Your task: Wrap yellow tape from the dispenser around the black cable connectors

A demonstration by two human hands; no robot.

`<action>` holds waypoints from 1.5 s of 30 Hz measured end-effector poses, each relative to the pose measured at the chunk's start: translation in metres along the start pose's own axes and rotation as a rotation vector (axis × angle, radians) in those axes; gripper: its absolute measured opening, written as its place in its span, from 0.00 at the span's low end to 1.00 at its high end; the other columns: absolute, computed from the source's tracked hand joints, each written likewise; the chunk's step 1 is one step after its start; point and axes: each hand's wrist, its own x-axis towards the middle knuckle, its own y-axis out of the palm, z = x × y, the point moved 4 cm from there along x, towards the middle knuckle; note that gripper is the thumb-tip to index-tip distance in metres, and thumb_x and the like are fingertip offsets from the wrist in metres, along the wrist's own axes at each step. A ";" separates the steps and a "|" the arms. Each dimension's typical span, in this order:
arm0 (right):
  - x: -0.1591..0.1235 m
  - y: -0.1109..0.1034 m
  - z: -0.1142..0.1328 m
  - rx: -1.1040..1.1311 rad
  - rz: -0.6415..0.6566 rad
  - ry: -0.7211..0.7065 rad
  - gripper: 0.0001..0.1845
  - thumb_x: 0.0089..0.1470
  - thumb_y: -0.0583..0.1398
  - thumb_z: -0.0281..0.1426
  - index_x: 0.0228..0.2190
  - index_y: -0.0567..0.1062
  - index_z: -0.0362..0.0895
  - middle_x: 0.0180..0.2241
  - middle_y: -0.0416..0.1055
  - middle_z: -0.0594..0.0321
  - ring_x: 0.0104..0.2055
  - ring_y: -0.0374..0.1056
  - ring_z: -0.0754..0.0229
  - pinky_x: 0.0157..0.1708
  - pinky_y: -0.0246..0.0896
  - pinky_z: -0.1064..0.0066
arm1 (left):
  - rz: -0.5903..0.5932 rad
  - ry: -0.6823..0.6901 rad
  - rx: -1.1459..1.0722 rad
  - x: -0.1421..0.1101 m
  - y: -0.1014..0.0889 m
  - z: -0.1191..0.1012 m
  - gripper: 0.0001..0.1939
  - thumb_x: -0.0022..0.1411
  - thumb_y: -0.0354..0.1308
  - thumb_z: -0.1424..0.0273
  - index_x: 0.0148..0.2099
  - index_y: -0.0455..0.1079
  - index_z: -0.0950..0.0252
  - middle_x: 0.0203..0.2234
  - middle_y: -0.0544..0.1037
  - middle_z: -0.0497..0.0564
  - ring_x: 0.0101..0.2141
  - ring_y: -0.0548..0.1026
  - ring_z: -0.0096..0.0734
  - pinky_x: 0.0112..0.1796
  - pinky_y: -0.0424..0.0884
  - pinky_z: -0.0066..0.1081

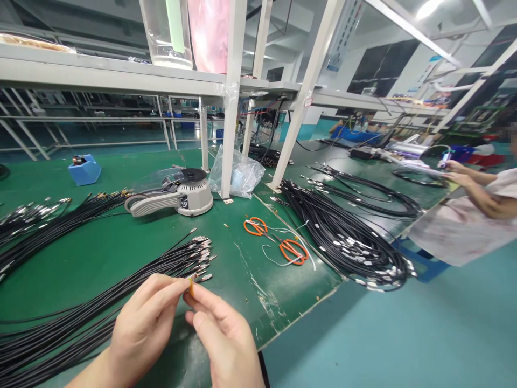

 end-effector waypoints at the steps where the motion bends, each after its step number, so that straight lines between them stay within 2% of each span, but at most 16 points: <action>1: 0.000 0.000 0.001 -0.003 -0.005 0.001 0.19 0.45 0.67 0.35 0.41 0.79 0.46 0.46 0.76 0.54 0.53 0.66 0.47 0.52 0.59 0.59 | 0.001 -0.006 -0.004 0.000 0.000 0.000 0.21 0.58 0.49 0.88 0.50 0.66 0.65 0.32 0.73 0.51 0.32 0.70 0.25 0.32 0.71 0.25; 5: 0.001 0.000 0.003 -0.007 -0.021 0.015 0.19 0.44 0.68 0.35 0.41 0.79 0.46 0.46 0.76 0.52 0.53 0.66 0.46 0.53 0.58 0.57 | -0.005 -0.035 -0.020 0.000 0.000 0.000 0.21 0.59 0.49 0.86 0.52 0.65 0.64 0.33 0.73 0.52 0.33 0.71 0.27 0.33 0.71 0.27; 11: 0.004 -0.001 0.001 -0.001 -0.052 0.019 0.19 0.42 0.69 0.36 0.39 0.80 0.44 0.45 0.76 0.51 0.52 0.67 0.46 0.52 0.59 0.57 | -0.026 -0.121 0.033 -0.004 0.004 0.007 0.16 0.61 0.50 0.82 0.49 0.66 0.66 0.32 0.74 0.51 0.32 0.72 0.27 0.34 0.71 0.27; 14: 0.005 -0.004 -0.004 -0.013 -0.079 0.027 0.20 0.41 0.69 0.37 0.38 0.80 0.43 0.45 0.76 0.50 0.51 0.68 0.46 0.50 0.60 0.57 | -0.040 -0.189 0.076 -0.003 0.004 0.012 0.11 0.62 0.51 0.80 0.46 0.67 0.66 0.32 0.74 0.51 0.32 0.73 0.28 0.35 0.72 0.27; 17: 0.005 -0.008 -0.002 -0.073 -0.153 -0.029 0.21 0.44 0.67 0.41 0.40 0.79 0.44 0.45 0.75 0.52 0.47 0.70 0.49 0.47 0.62 0.60 | -0.036 -0.178 0.100 -0.002 0.004 0.012 0.09 0.61 0.52 0.80 0.42 0.68 0.67 0.31 0.73 0.51 0.32 0.73 0.27 0.34 0.71 0.27; 19: 0.005 -0.009 0.006 -0.167 -0.216 -0.113 0.19 0.46 0.65 0.43 0.38 0.78 0.44 0.39 0.77 0.56 0.40 0.72 0.54 0.42 0.64 0.64 | -0.035 -0.126 0.135 -0.002 0.004 0.010 0.08 0.61 0.52 0.80 0.42 0.68 0.67 0.30 0.72 0.50 0.31 0.72 0.27 0.33 0.71 0.27; 21: 0.008 -0.005 0.015 -0.286 -0.236 -0.165 0.18 0.48 0.63 0.45 0.32 0.77 0.43 0.30 0.75 0.62 0.32 0.70 0.60 0.36 0.64 0.69 | -0.032 -0.068 0.180 -0.004 0.005 0.006 0.09 0.60 0.53 0.81 0.42 0.68 0.67 0.30 0.72 0.51 0.30 0.71 0.27 0.32 0.70 0.28; 23: 0.013 0.001 0.020 -0.378 -0.207 -0.158 0.18 0.47 0.63 0.46 0.26 0.74 0.42 0.22 0.70 0.67 0.26 0.66 0.63 0.31 0.62 0.72 | -0.027 -0.039 0.210 -0.006 0.006 0.004 0.09 0.60 0.52 0.82 0.42 0.68 0.67 0.29 0.72 0.51 0.30 0.70 0.28 0.31 0.70 0.28; 26: 0.021 0.008 0.018 -0.433 -0.157 -0.107 0.17 0.45 0.64 0.44 0.23 0.71 0.42 0.19 0.66 0.70 0.23 0.63 0.65 0.27 0.59 0.74 | -0.020 -0.053 0.194 -0.007 0.006 0.003 0.09 0.61 0.52 0.81 0.42 0.67 0.66 0.29 0.72 0.51 0.31 0.70 0.28 0.32 0.71 0.29; 31: 0.024 0.005 0.008 -0.446 -0.179 -0.112 0.14 0.46 0.64 0.40 0.23 0.70 0.43 0.20 0.66 0.69 0.24 0.64 0.64 0.28 0.60 0.73 | -0.022 -0.144 0.116 -0.004 0.004 0.006 0.08 0.62 0.52 0.78 0.42 0.68 0.64 0.29 0.71 0.50 0.30 0.71 0.27 0.31 0.71 0.28; 37: 0.017 -0.001 0.006 -0.446 -0.220 -0.141 0.11 0.49 0.62 0.38 0.25 0.70 0.42 0.20 0.67 0.68 0.26 0.64 0.63 0.30 0.60 0.72 | 0.000 -0.232 0.051 -0.001 0.005 0.008 0.06 0.61 0.53 0.78 0.40 0.68 0.65 0.29 0.71 0.49 0.30 0.72 0.26 0.31 0.71 0.27; 42: 0.020 0.001 0.006 -0.367 -0.235 -0.189 0.16 0.48 0.63 0.42 0.33 0.69 0.42 0.25 0.68 0.67 0.28 0.65 0.63 0.32 0.62 0.71 | 0.010 -0.185 0.104 -0.003 0.006 0.006 0.07 0.61 0.52 0.78 0.40 0.69 0.65 0.29 0.72 0.49 0.30 0.71 0.27 0.31 0.70 0.28; 45: 0.026 0.006 0.004 -0.373 -0.180 -0.165 0.16 0.45 0.65 0.42 0.29 0.70 0.42 0.25 0.69 0.66 0.26 0.64 0.63 0.30 0.62 0.72 | 0.023 -0.179 0.111 -0.005 0.006 0.006 0.07 0.62 0.52 0.78 0.39 0.69 0.64 0.28 0.72 0.49 0.29 0.71 0.27 0.31 0.70 0.28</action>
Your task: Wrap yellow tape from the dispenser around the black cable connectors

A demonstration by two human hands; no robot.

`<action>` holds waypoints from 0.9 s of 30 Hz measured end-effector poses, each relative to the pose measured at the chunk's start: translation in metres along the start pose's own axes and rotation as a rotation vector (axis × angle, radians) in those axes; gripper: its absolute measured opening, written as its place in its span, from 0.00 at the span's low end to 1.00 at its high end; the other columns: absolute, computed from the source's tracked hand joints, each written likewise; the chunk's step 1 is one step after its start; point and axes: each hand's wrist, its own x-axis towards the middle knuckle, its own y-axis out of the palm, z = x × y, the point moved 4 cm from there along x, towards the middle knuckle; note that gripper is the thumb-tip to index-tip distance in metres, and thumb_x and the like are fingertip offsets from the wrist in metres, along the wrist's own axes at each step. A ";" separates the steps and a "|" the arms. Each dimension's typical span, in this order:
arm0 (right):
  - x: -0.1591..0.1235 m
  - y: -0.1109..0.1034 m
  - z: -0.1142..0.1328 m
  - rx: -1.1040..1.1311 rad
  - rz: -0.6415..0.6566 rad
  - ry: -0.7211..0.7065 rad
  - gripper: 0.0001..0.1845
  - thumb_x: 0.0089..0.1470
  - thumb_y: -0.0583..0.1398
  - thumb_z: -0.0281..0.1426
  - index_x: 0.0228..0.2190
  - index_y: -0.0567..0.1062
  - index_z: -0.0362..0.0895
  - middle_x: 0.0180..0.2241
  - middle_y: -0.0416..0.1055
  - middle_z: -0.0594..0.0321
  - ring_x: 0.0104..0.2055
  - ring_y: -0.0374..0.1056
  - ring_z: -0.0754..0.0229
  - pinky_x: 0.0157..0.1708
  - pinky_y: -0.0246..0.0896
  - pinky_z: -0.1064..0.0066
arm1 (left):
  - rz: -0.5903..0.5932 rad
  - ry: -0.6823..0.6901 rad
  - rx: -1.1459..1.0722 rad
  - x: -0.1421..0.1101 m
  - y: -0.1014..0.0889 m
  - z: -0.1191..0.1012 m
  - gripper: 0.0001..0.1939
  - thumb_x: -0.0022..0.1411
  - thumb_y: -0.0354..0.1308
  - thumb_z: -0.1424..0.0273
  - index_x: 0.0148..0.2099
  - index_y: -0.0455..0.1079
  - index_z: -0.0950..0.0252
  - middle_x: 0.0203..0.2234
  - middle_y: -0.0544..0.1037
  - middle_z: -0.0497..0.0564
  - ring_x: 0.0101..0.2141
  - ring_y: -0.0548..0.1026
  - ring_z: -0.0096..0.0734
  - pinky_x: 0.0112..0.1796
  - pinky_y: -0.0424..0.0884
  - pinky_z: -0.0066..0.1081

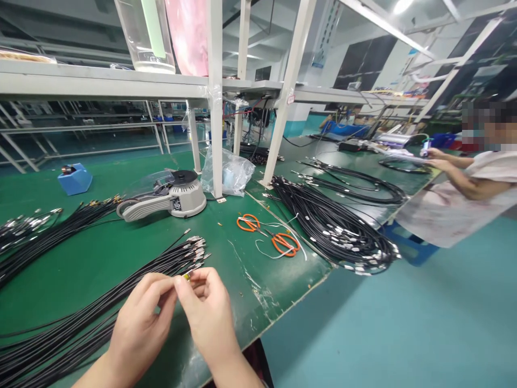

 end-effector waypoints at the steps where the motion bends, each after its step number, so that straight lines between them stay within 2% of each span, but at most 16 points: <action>1: 0.001 0.001 0.000 -0.010 0.006 0.006 0.16 0.45 0.65 0.42 0.27 0.71 0.42 0.24 0.69 0.66 0.26 0.64 0.63 0.29 0.61 0.72 | -0.005 -0.015 -0.013 0.000 -0.001 0.000 0.07 0.62 0.52 0.78 0.39 0.69 0.64 0.28 0.72 0.49 0.29 0.71 0.27 0.31 0.70 0.28; 4: 0.000 -0.001 0.000 -0.025 -0.028 0.009 0.14 0.46 0.65 0.40 0.24 0.73 0.42 0.22 0.69 0.67 0.25 0.65 0.63 0.28 0.61 0.72 | -0.008 -0.095 -0.088 0.003 -0.002 0.002 0.06 0.61 0.52 0.77 0.39 0.69 0.64 0.29 0.73 0.49 0.30 0.73 0.27 0.31 0.71 0.27; 9: -0.001 -0.006 -0.004 -0.003 -0.052 -0.013 0.12 0.45 0.65 0.39 0.25 0.76 0.41 0.25 0.73 0.64 0.27 0.67 0.62 0.31 0.63 0.72 | 0.047 -0.265 -0.186 0.009 -0.004 0.006 0.05 0.61 0.53 0.70 0.34 0.70 0.62 0.27 0.73 0.49 0.28 0.73 0.28 0.27 0.72 0.27; 14: 0.002 -0.007 -0.006 -0.024 -0.045 -0.033 0.11 0.46 0.65 0.37 0.25 0.76 0.41 0.25 0.74 0.62 0.29 0.67 0.60 0.31 0.64 0.71 | 0.172 -0.578 -0.351 0.008 0.001 0.015 0.11 0.59 0.55 0.62 0.29 0.70 0.63 0.20 0.72 0.45 0.18 0.70 0.25 0.20 0.68 0.25; 17: 0.002 -0.006 -0.005 -0.037 -0.050 -0.027 0.10 0.46 0.65 0.37 0.25 0.77 0.41 0.25 0.74 0.63 0.28 0.68 0.61 0.31 0.64 0.71 | 0.244 -0.729 -0.445 0.005 0.005 0.018 0.13 0.58 0.55 0.59 0.30 0.69 0.63 0.16 0.69 0.42 0.16 0.68 0.25 0.20 0.66 0.26; 27: 0.003 -0.004 -0.004 -0.085 -0.032 -0.049 0.09 0.48 0.62 0.35 0.26 0.76 0.41 0.26 0.75 0.61 0.29 0.69 0.60 0.31 0.65 0.72 | 0.276 -0.919 -0.687 0.004 0.009 0.018 0.17 0.52 0.58 0.55 0.27 0.65 0.65 0.15 0.66 0.40 0.14 0.66 0.22 0.19 0.63 0.25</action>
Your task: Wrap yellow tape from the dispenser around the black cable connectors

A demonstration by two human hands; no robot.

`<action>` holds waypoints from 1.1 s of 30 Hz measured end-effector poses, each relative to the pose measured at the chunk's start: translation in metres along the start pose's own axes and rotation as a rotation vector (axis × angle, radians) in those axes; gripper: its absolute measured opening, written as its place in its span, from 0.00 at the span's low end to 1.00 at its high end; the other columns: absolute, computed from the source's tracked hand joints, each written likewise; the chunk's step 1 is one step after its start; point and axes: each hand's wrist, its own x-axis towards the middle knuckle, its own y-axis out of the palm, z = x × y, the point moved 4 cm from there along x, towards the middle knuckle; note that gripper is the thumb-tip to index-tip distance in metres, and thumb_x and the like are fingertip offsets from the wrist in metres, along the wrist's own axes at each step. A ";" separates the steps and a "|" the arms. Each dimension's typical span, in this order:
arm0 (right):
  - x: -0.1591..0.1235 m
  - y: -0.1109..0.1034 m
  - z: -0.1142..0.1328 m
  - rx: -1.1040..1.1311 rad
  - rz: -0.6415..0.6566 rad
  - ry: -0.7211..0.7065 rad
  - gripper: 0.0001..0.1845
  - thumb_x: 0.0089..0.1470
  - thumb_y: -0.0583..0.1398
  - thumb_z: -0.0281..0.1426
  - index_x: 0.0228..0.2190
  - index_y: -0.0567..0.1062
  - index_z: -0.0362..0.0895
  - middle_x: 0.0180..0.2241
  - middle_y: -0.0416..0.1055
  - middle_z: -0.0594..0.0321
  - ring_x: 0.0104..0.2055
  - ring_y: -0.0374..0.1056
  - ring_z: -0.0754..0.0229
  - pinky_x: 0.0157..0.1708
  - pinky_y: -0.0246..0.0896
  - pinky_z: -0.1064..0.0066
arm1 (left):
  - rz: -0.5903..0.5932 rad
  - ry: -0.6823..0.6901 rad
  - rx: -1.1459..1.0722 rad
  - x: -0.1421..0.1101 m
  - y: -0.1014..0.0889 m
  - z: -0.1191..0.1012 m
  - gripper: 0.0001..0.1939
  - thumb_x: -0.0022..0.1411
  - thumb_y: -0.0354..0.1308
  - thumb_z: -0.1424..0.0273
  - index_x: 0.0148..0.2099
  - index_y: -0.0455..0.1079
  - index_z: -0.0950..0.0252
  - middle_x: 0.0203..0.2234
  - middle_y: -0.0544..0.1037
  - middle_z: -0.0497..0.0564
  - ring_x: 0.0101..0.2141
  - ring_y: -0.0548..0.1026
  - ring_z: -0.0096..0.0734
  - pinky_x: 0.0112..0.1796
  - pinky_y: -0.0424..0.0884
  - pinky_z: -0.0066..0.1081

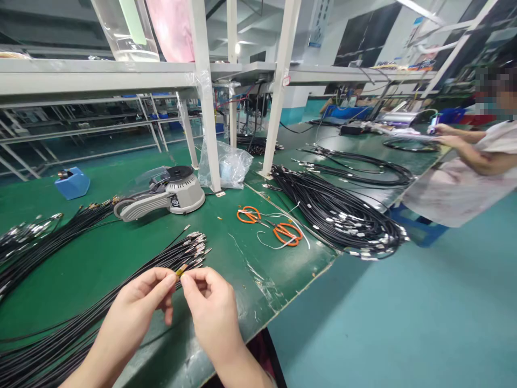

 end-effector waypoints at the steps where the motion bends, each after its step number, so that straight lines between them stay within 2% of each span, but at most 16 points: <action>1: 0.000 0.000 0.000 -0.004 0.002 -0.001 0.09 0.49 0.62 0.35 0.26 0.76 0.41 0.26 0.75 0.61 0.29 0.69 0.60 0.31 0.65 0.72 | 0.004 -0.013 -0.022 0.000 0.001 0.000 0.17 0.52 0.59 0.55 0.26 0.65 0.65 0.15 0.65 0.40 0.13 0.66 0.22 0.19 0.63 0.25; 5: 0.000 0.001 0.002 0.004 0.008 -0.014 0.08 0.49 0.62 0.34 0.25 0.76 0.41 0.25 0.75 0.62 0.29 0.69 0.61 0.31 0.65 0.73 | 0.012 -0.037 -0.096 0.000 0.003 -0.001 0.18 0.49 0.61 0.55 0.25 0.65 0.66 0.15 0.65 0.40 0.13 0.66 0.22 0.18 0.63 0.24; 9: 0.001 0.001 0.004 0.037 0.007 -0.014 0.07 0.48 0.63 0.33 0.24 0.76 0.41 0.24 0.74 0.64 0.27 0.68 0.63 0.29 0.64 0.75 | 0.000 -0.041 -0.124 0.001 0.002 0.001 0.18 0.50 0.61 0.55 0.26 0.66 0.66 0.15 0.66 0.41 0.13 0.67 0.22 0.19 0.63 0.24; 20: -0.001 0.003 0.004 0.107 0.066 0.085 0.11 0.46 0.64 0.36 0.25 0.77 0.40 0.21 0.72 0.66 0.25 0.66 0.65 0.28 0.62 0.75 | -0.025 -0.005 -0.161 0.001 0.002 -0.002 0.17 0.49 0.62 0.56 0.26 0.67 0.66 0.15 0.67 0.41 0.13 0.67 0.22 0.18 0.63 0.24; 33: 0.002 0.004 0.005 0.088 0.046 0.040 0.09 0.46 0.64 0.35 0.24 0.77 0.41 0.22 0.74 0.65 0.26 0.67 0.64 0.29 0.63 0.74 | 0.116 -0.107 -0.389 -0.002 0.006 0.000 0.14 0.51 0.62 0.62 0.24 0.67 0.67 0.14 0.67 0.43 0.13 0.65 0.19 0.18 0.60 0.22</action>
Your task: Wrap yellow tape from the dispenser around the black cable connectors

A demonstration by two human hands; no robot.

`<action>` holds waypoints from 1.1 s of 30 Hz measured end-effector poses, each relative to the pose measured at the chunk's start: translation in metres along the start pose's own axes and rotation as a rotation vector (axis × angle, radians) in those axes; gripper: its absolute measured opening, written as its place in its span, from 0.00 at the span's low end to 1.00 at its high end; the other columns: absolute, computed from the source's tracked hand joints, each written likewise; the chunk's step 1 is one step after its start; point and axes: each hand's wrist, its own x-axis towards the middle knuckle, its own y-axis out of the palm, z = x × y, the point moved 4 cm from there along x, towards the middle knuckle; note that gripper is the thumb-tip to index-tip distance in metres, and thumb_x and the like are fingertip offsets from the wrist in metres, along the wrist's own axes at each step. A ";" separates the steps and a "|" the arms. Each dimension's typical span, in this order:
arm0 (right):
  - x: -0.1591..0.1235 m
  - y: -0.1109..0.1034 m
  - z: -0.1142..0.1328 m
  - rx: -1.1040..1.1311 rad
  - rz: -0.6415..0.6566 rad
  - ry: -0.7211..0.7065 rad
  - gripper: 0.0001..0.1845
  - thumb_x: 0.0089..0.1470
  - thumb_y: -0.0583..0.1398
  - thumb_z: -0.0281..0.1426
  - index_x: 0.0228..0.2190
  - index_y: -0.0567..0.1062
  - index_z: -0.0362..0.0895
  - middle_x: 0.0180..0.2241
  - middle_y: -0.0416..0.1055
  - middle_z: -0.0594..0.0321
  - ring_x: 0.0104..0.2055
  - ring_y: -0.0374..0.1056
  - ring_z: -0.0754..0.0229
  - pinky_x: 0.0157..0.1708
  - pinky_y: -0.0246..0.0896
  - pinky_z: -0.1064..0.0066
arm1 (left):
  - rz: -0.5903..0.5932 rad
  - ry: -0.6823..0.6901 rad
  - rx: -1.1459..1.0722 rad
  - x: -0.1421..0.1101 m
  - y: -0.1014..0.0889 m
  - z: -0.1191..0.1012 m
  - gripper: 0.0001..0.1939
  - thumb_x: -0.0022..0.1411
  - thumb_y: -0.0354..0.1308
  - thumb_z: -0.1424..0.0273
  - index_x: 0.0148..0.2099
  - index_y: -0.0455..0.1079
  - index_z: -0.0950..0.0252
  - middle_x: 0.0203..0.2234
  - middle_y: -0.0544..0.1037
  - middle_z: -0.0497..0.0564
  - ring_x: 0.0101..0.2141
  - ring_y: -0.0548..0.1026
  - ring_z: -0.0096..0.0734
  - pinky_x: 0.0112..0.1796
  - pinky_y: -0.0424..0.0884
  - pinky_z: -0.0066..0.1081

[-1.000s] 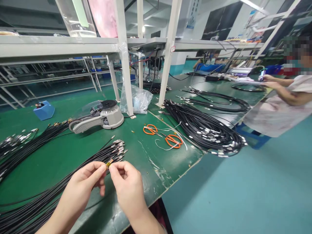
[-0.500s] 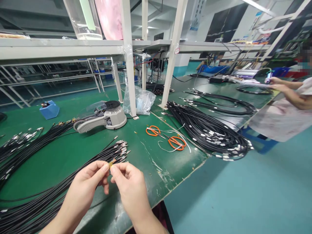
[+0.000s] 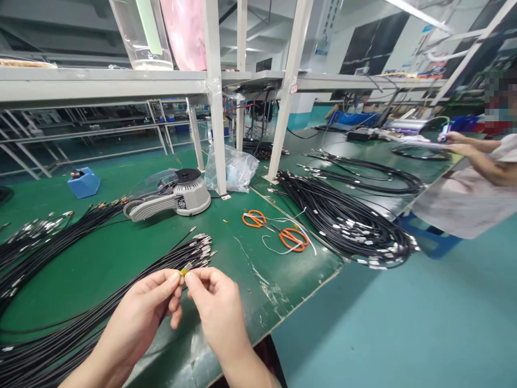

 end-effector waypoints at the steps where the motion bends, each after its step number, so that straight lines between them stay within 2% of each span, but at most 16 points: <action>1: 0.000 0.000 0.000 0.003 0.001 0.001 0.09 0.46 0.64 0.35 0.24 0.77 0.41 0.23 0.74 0.65 0.26 0.67 0.64 0.29 0.63 0.74 | 0.005 -0.001 -0.005 0.000 0.000 0.000 0.14 0.51 0.62 0.62 0.24 0.67 0.67 0.14 0.67 0.42 0.13 0.65 0.19 0.18 0.60 0.22; 5: 0.000 0.000 0.001 -0.005 -0.007 0.009 0.09 0.46 0.64 0.35 0.24 0.77 0.41 0.22 0.74 0.64 0.26 0.67 0.64 0.29 0.63 0.74 | -0.004 0.024 0.034 0.000 0.000 -0.002 0.14 0.52 0.61 0.62 0.24 0.66 0.66 0.14 0.67 0.42 0.14 0.65 0.20 0.19 0.62 0.23; 8: -0.002 -0.003 0.002 -0.023 -0.028 0.006 0.10 0.46 0.64 0.36 0.25 0.77 0.41 0.23 0.74 0.64 0.26 0.67 0.64 0.30 0.63 0.74 | -0.070 0.140 0.210 0.000 0.000 -0.007 0.12 0.53 0.60 0.62 0.26 0.68 0.66 0.17 0.69 0.43 0.15 0.67 0.22 0.21 0.65 0.25; 12: -0.009 -0.006 0.006 -0.005 -0.046 -0.007 0.10 0.45 0.65 0.36 0.24 0.77 0.41 0.23 0.72 0.65 0.26 0.65 0.64 0.30 0.62 0.74 | -0.171 0.519 0.601 -0.007 0.002 -0.016 0.06 0.57 0.57 0.68 0.29 0.70 0.64 0.24 0.73 0.47 0.23 0.71 0.26 0.26 0.69 0.26; 15: -0.014 -0.008 0.007 0.031 -0.052 -0.010 0.10 0.45 0.65 0.37 0.24 0.76 0.42 0.22 0.71 0.66 0.26 0.65 0.64 0.30 0.62 0.74 | -0.159 0.821 0.799 -0.016 0.006 -0.018 0.05 0.59 0.54 0.74 0.34 0.71 0.62 0.27 0.73 0.48 0.29 0.72 0.28 0.30 0.70 0.27; 17: -0.015 -0.008 0.006 0.066 -0.049 -0.020 0.10 0.45 0.66 0.37 0.23 0.76 0.43 0.23 0.71 0.66 0.27 0.65 0.64 0.31 0.63 0.74 | -0.146 0.944 0.877 -0.019 0.008 -0.016 0.07 0.60 0.53 0.78 0.37 0.70 0.63 0.28 0.72 0.48 0.29 0.72 0.27 0.31 0.70 0.26; 21: -0.015 -0.008 0.000 0.127 -0.029 -0.017 0.09 0.44 0.67 0.36 0.23 0.76 0.43 0.29 0.73 0.63 0.29 0.66 0.63 0.34 0.64 0.72 | -0.150 1.042 0.983 -0.021 0.008 -0.012 0.10 0.61 0.52 0.80 0.42 0.68 0.63 0.30 0.72 0.48 0.30 0.71 0.25 0.31 0.69 0.25; 25: -0.017 -0.007 -0.004 0.180 -0.011 0.026 0.09 0.45 0.66 0.37 0.24 0.77 0.43 0.26 0.73 0.64 0.29 0.66 0.62 0.33 0.64 0.72 | -0.174 1.137 1.067 -0.024 0.009 -0.012 0.13 0.61 0.51 0.81 0.46 0.67 0.64 0.29 0.72 0.48 0.29 0.70 0.25 0.30 0.68 0.24; 30: -0.019 -0.007 -0.006 0.220 -0.020 0.035 0.10 0.45 0.66 0.37 0.25 0.77 0.42 0.33 0.76 0.61 0.31 0.67 0.63 0.35 0.63 0.72 | -0.182 1.208 1.087 -0.027 0.012 -0.014 0.11 0.60 0.51 0.82 0.44 0.67 0.66 0.26 0.71 0.48 0.27 0.69 0.26 0.30 0.68 0.25; 33: -0.020 -0.007 -0.008 0.223 -0.021 0.031 0.11 0.45 0.66 0.38 0.23 0.77 0.42 0.31 0.76 0.61 0.32 0.68 0.62 0.37 0.63 0.71 | -0.170 1.191 1.071 -0.027 0.013 -0.014 0.11 0.60 0.50 0.83 0.42 0.67 0.66 0.26 0.71 0.48 0.27 0.69 0.26 0.30 0.68 0.25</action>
